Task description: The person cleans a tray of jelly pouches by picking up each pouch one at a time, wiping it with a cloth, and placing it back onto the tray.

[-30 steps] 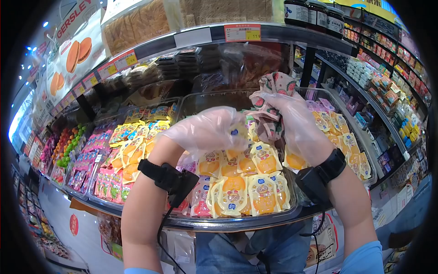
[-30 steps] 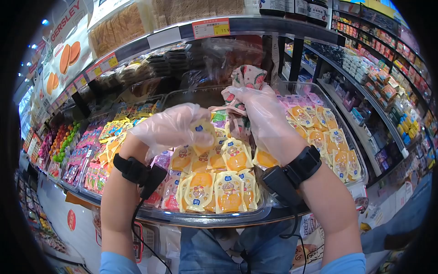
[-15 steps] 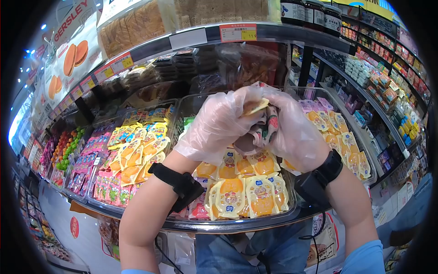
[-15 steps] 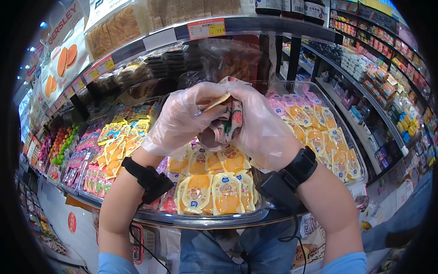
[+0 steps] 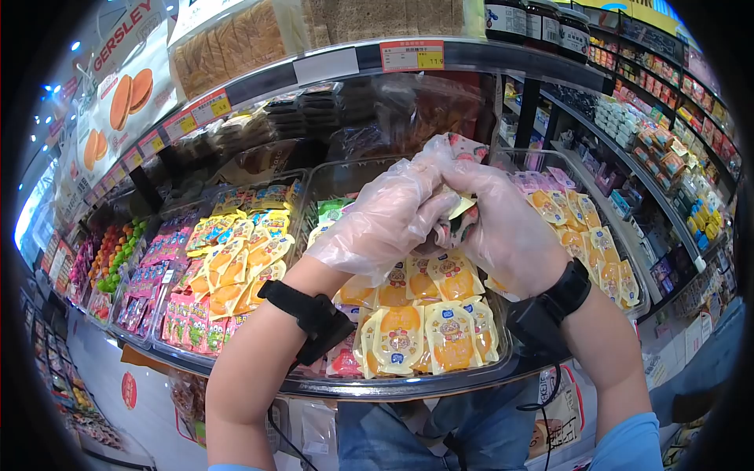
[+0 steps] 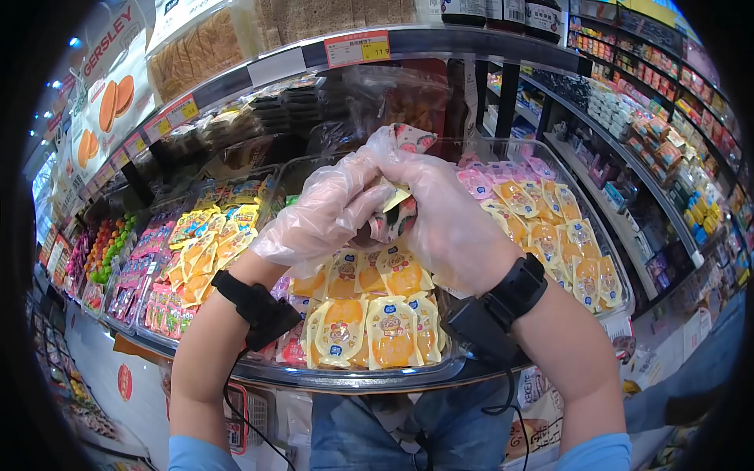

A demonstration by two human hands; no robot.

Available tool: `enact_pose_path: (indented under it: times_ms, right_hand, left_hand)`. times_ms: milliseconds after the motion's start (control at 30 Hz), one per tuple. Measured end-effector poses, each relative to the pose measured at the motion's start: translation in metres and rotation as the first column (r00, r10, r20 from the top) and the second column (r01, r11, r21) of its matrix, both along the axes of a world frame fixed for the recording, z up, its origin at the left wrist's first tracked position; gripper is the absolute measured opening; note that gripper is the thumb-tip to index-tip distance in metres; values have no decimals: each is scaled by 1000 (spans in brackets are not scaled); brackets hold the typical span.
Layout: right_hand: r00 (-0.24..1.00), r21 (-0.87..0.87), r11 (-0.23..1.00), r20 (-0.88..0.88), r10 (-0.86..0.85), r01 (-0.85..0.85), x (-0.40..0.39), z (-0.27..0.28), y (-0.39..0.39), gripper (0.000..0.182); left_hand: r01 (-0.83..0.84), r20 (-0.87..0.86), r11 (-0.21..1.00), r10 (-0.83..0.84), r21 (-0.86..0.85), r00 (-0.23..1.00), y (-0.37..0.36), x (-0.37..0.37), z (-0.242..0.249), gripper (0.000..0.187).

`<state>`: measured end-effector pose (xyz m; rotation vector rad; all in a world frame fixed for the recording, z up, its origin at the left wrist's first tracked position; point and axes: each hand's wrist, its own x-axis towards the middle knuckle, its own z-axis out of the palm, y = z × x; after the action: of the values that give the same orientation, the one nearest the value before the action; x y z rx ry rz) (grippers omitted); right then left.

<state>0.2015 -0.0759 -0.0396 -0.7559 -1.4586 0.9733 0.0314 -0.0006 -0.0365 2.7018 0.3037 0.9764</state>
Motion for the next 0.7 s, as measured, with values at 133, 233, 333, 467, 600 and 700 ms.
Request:
enact_pose_path:
  times_ms: [133, 233, 333, 467, 600, 700]
  right_hand:
    - [997, -274, 962, -77, -8, -13, -13, 9, -11, 19]
    - [936, -369, 911, -349, 47, -184, -16, 11, -13, 21]
    - [949, -361, 926, -314, -11, -108, -20, 11, -14, 18]
    - [967, -342, 938, -252, -36, -55, -14, 3, -6, 18]
    - [959, -352, 934, -236, -156, 65, -18, 8, -7, 23]
    - [968, -407, 911, -198, -156, 63, -13, 9, -6, 26]
  left_hand:
    - [-105, 83, 994, 103, 25, 991, 3, -3, -4, 55]
    - [-133, 106, 970, 157, -203, 982, 6, -1, -7, 68]
    - [-179, 141, 980, 189, -80, 972, 9, -1, -10, 77]
    - [-186, 202, 975, 208, -121, 957, 2, 0, -4, 74]
    - [-155, 138, 848, 257, -507, 956, -6, -4, 13, 57]
    - [-249, 60, 784, 341, -568, 938, -8, -3, 14, 43]
